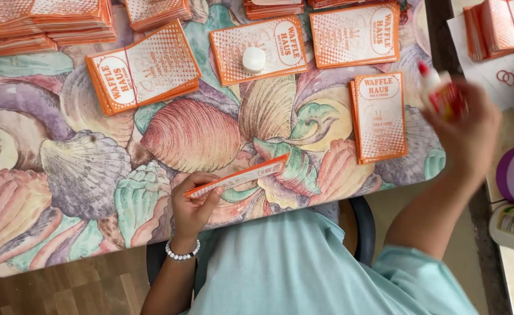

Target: Manually folding and gluing paper waffle bags at a table.

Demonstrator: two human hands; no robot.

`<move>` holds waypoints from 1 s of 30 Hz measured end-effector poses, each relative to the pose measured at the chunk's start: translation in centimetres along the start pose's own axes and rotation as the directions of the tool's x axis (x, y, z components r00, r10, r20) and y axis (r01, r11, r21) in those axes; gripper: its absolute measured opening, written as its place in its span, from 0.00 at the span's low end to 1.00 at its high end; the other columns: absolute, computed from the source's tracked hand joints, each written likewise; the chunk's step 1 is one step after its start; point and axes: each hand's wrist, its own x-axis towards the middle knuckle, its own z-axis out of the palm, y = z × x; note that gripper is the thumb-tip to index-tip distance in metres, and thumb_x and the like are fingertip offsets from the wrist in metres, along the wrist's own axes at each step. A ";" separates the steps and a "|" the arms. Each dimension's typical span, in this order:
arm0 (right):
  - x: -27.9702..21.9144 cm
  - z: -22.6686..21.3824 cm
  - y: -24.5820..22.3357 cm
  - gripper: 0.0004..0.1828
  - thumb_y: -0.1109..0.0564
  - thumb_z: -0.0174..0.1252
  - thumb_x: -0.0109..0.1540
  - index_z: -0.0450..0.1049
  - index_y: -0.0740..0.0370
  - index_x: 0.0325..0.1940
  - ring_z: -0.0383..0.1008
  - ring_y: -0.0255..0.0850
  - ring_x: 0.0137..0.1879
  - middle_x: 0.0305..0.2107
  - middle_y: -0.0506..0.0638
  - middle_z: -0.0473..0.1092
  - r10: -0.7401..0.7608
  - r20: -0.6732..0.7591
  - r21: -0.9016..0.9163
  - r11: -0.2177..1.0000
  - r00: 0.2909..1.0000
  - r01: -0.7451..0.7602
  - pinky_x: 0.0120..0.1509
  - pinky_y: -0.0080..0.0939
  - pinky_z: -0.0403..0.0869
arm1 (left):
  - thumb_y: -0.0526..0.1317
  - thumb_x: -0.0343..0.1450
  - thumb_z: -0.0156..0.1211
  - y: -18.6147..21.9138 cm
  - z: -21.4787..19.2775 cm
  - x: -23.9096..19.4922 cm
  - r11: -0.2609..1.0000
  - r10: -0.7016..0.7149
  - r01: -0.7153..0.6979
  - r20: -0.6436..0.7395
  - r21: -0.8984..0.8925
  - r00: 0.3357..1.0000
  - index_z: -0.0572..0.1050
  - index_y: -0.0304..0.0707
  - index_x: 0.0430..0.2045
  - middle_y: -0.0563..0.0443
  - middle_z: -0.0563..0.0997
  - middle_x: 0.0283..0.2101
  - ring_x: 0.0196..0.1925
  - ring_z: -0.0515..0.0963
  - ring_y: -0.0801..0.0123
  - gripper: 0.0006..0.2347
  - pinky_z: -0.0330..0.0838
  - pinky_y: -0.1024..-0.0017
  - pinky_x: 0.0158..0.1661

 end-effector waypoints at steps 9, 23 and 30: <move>9.2 3.9 -2.7 0.31 0.66 0.75 0.61 0.66 0.71 0.62 0.73 0.54 0.52 0.51 0.63 0.72 -0.183 0.223 0.132 0.979 0.957 0.156 0.51 0.52 0.73 | 0.34 0.70 0.65 -0.7 0.0 -1.0 0.999 0.032 -0.031 -0.083 0.008 0.996 0.77 0.36 0.35 0.48 0.84 0.38 0.43 0.85 0.63 0.05 0.81 0.70 0.46; -5.7 2.7 0.8 0.18 0.59 0.80 0.61 0.75 0.64 0.45 0.73 0.34 0.40 0.39 0.49 0.75 0.284 -0.073 0.094 0.956 0.956 -0.277 0.46 0.33 0.74 | 0.32 0.70 0.60 0.0 0.1 -0.3 0.997 0.070 -0.071 0.040 0.030 0.997 0.74 0.35 0.31 0.47 0.79 0.35 0.41 0.80 0.62 0.02 0.74 0.69 0.46; -7.3 2.9 1.4 0.17 0.59 0.80 0.66 0.75 0.64 0.45 0.69 0.37 0.36 0.37 0.51 0.73 0.274 -0.099 -0.022 0.961 0.957 -0.277 0.38 0.37 0.69 | 0.35 0.71 0.68 -0.7 -0.2 -1.9 0.991 -0.117 0.126 -0.144 0.051 0.983 0.75 0.36 0.40 0.47 0.81 0.42 0.45 0.81 0.69 0.09 0.76 0.75 0.47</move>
